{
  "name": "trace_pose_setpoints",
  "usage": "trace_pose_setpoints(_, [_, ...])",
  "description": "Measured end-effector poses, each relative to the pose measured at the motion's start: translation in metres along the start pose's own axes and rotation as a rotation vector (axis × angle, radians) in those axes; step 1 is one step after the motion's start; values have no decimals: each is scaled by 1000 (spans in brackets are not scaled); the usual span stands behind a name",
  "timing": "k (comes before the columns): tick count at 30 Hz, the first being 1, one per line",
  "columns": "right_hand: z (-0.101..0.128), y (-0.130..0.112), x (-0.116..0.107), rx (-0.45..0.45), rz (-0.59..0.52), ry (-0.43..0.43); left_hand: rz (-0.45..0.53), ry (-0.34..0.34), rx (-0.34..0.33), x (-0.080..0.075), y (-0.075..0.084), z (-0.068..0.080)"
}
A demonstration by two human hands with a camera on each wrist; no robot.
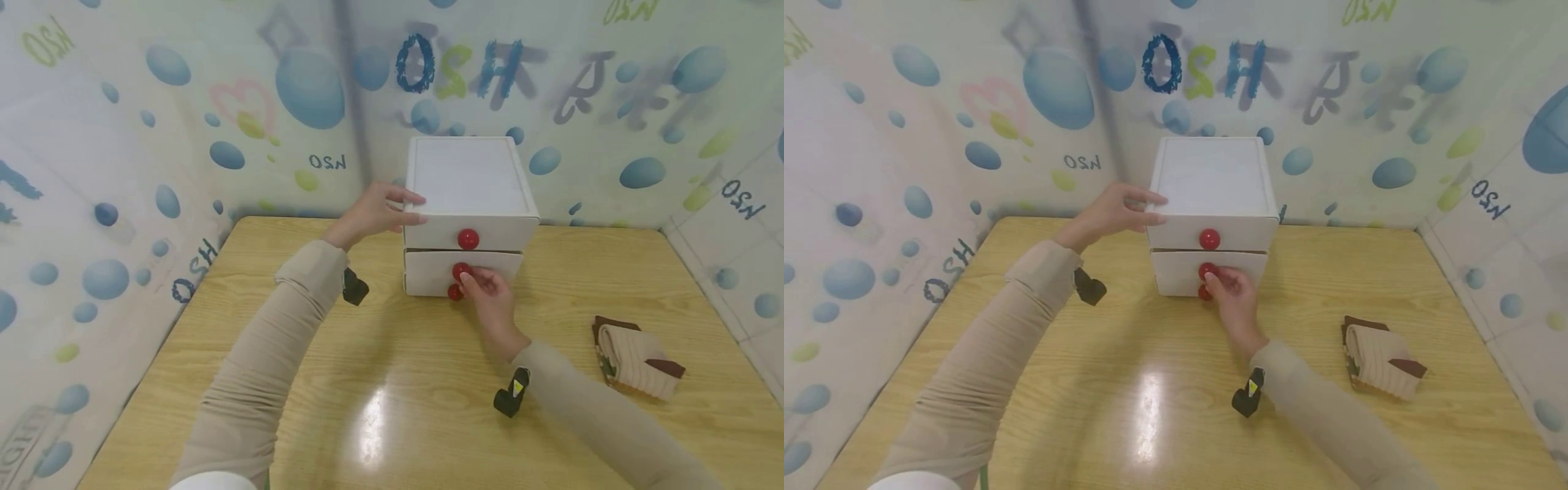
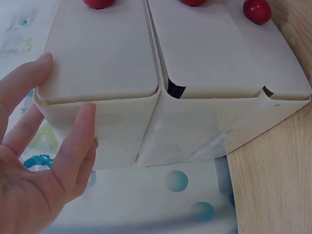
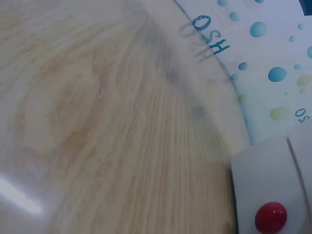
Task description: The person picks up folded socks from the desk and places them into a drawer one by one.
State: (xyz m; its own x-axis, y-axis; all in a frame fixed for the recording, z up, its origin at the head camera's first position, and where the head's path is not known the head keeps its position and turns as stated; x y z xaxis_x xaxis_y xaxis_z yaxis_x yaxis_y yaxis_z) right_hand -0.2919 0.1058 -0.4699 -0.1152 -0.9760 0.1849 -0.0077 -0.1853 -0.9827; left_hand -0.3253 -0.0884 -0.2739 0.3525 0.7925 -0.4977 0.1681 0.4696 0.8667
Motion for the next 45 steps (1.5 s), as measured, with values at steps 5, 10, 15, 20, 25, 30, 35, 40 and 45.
trace_pose_setpoints(5, [11,-26,10,77,46,-4,-6,0,1,1,1,0])
trace_pose_setpoints(10, [19,-41,15,112,54,9,-5,-2,-1,1,2,0])
trace_pose_setpoints(15, [1,-17,8,61,5,-10,-8,-7,6,0,3,0])
trace_pose_setpoints(20, [-17,10,0,36,8,11,-9,-8,5,-1,3,1])
trace_pose_setpoints(25, [-20,15,-2,26,26,23,1,-5,0,-1,1,0])
trace_pose_setpoints(30, [-14,3,2,9,27,-26,14,-5,-9,0,0,0])
trace_pose_setpoints(35, [-10,-6,4,20,24,-70,33,-20,-28,1,-1,0])
trace_pose_setpoints(40, [-11,-2,0,13,36,-69,32,-25,-24,1,5,3])
trace_pose_setpoints(45, [-2,-12,-2,-1,71,-67,26,-27,-20,1,18,14])
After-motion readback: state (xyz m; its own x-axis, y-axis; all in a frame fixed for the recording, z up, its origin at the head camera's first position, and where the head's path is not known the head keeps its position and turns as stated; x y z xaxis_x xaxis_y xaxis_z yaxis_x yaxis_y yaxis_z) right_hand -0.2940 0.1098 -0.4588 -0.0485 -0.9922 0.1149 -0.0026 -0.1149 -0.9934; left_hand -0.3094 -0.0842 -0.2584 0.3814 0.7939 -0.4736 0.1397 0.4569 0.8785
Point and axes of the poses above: each hand's wrist, its own z-axis away from the middle knuckle, its own x-axis out of the palm, y = z × x, the point moved 9 cm from there along -z, towards the middle knuckle, and after that the axes turned 4 degrees about x, right-handed, at the moved point
